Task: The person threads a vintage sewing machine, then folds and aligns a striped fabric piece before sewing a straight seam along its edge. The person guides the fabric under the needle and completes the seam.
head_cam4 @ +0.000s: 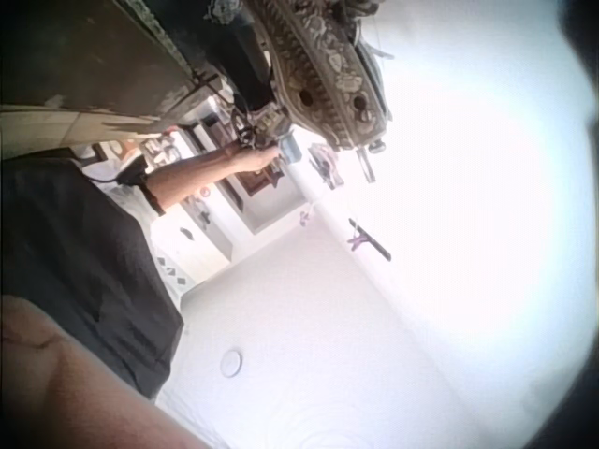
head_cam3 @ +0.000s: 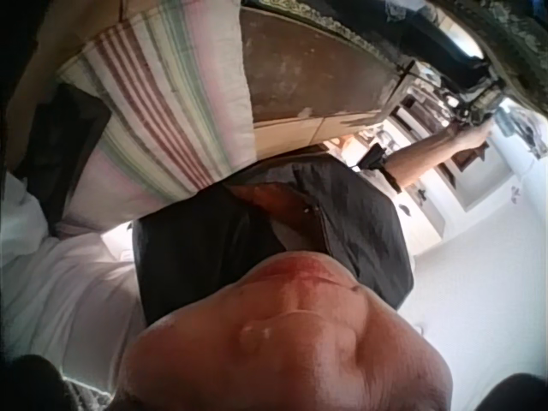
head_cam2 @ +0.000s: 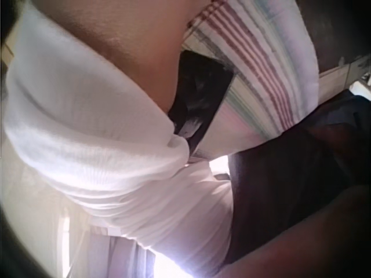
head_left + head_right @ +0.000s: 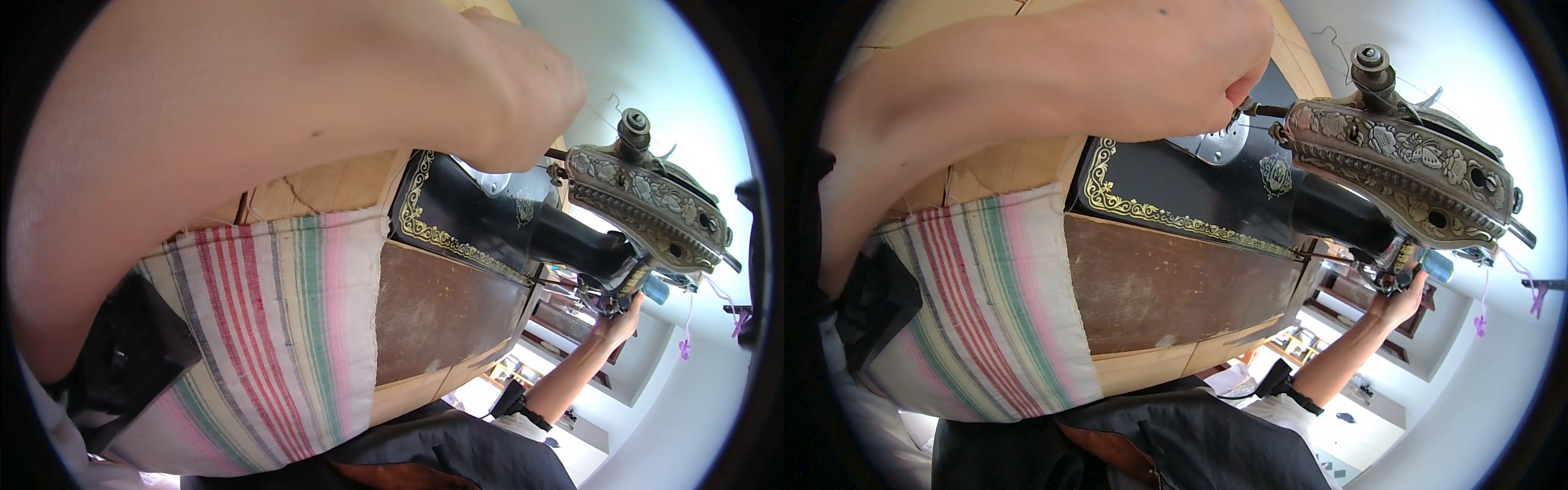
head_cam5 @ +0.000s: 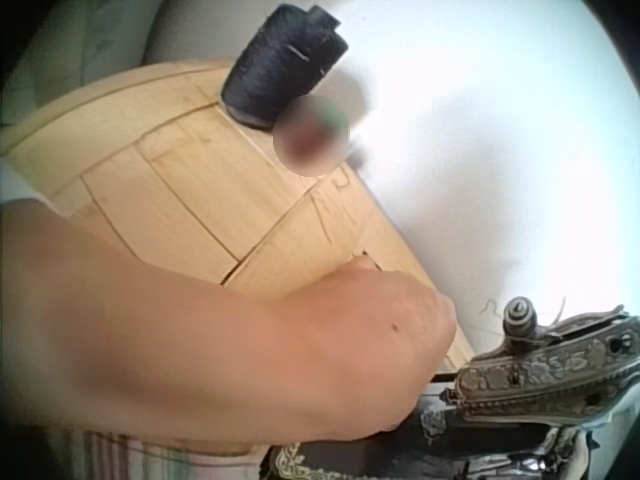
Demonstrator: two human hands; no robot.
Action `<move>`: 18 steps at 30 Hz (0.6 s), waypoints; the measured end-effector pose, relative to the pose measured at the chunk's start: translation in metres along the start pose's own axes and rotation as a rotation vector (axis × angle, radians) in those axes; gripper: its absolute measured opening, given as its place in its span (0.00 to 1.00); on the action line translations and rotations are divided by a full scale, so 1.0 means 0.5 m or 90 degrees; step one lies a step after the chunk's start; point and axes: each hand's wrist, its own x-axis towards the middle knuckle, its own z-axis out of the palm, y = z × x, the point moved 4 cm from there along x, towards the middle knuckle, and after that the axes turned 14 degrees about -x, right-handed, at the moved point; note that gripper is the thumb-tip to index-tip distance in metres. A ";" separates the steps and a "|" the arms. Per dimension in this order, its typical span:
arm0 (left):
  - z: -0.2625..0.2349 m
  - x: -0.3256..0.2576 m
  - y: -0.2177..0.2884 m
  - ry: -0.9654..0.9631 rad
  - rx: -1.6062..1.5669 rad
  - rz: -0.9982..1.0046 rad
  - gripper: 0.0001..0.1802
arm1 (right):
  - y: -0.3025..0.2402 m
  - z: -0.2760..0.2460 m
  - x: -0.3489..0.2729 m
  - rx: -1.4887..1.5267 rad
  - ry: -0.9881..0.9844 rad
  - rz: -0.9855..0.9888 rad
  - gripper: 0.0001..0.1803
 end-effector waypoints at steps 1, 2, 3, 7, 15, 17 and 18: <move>0.004 0.005 0.001 -0.010 0.001 -0.009 0.07 | 0.001 0.000 -0.008 -0.010 0.031 0.002 0.21; 0.008 0.011 0.001 -0.020 0.002 -0.017 0.07 | 0.003 0.002 -0.015 -0.004 0.045 0.010 0.22; 0.012 0.016 0.001 -0.029 0.004 -0.025 0.07 | 0.005 0.003 -0.021 0.003 0.059 0.018 0.22; 0.026 0.034 0.001 -0.065 0.010 -0.060 0.08 | 0.018 0.008 -0.036 0.101 0.091 0.004 0.21; 0.015 0.044 0.003 -0.120 0.019 -0.115 0.10 | 0.033 0.000 -0.029 0.078 0.091 -0.011 0.22; 0.011 0.044 0.005 -0.145 0.011 -0.109 0.10 | 0.035 0.003 -0.030 0.070 0.094 -0.004 0.23; 0.011 0.043 0.005 -0.159 0.006 -0.105 0.11 | 0.037 0.004 -0.029 0.067 0.103 -0.004 0.23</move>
